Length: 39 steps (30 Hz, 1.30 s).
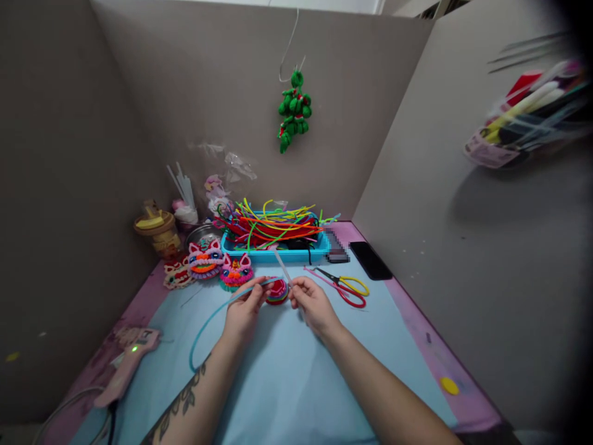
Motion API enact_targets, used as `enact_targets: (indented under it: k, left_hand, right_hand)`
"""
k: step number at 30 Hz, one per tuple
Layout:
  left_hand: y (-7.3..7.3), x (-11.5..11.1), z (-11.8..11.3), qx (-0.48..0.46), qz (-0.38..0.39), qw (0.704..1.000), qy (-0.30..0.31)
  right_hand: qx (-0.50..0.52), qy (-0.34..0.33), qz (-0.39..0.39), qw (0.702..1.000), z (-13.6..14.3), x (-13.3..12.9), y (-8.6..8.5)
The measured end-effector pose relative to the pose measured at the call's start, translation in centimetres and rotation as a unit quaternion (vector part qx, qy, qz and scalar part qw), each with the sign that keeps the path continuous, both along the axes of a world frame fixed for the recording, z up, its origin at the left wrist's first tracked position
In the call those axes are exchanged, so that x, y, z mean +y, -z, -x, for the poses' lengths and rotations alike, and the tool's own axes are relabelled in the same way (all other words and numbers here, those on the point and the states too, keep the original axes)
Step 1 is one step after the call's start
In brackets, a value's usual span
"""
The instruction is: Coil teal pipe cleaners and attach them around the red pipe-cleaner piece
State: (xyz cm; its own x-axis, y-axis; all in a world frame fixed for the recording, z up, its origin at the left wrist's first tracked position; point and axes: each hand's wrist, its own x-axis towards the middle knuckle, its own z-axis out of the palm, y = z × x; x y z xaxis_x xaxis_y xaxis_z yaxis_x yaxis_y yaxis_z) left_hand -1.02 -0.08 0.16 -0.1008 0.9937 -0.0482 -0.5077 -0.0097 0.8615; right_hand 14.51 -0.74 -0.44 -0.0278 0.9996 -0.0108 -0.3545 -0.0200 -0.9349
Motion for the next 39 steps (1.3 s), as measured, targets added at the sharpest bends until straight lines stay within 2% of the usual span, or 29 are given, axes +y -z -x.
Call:
enact_targets:
  k: [3,8,16,22,27,31,39]
  left_hand:
    - [0.1,-0.2,-0.3,-0.001,-0.002,1.0,0.026]
    - [0.7,-0.5,-0.7,0.01,-0.005,0.997,0.071]
    - [0.5,-0.7,-0.7,0.056,0.011,0.992,0.115]
    - [1.3,-0.6,-0.6,0.06,0.007,0.99,0.127]
    - [0.4,-0.9,-0.8,0.129,0.001,0.984,0.125]
    - [-0.6,-1.1,-1.1,0.19,-0.006,0.977,0.093]
    - [-0.5,-1.2,-1.5,0.249,-0.039,0.965,0.072]
  right_hand:
    - [0.072,-0.015,0.026,0.997,-0.2,-0.3,0.1]
    - [0.116,-0.008,0.035,0.993,-0.3,-0.7,0.3]
    - [0.114,0.017,0.052,0.992,-0.8,-0.5,0.3]
    - [0.122,0.033,0.067,0.99,-0.8,-0.4,0.3]
    - [0.113,0.041,0.059,0.991,-0.7,-0.5,0.3]
    - [0.074,0.05,0.045,0.995,-0.4,-0.7,0.5]
    - [0.033,0.068,0.018,0.997,0.6,-1.0,1.5]
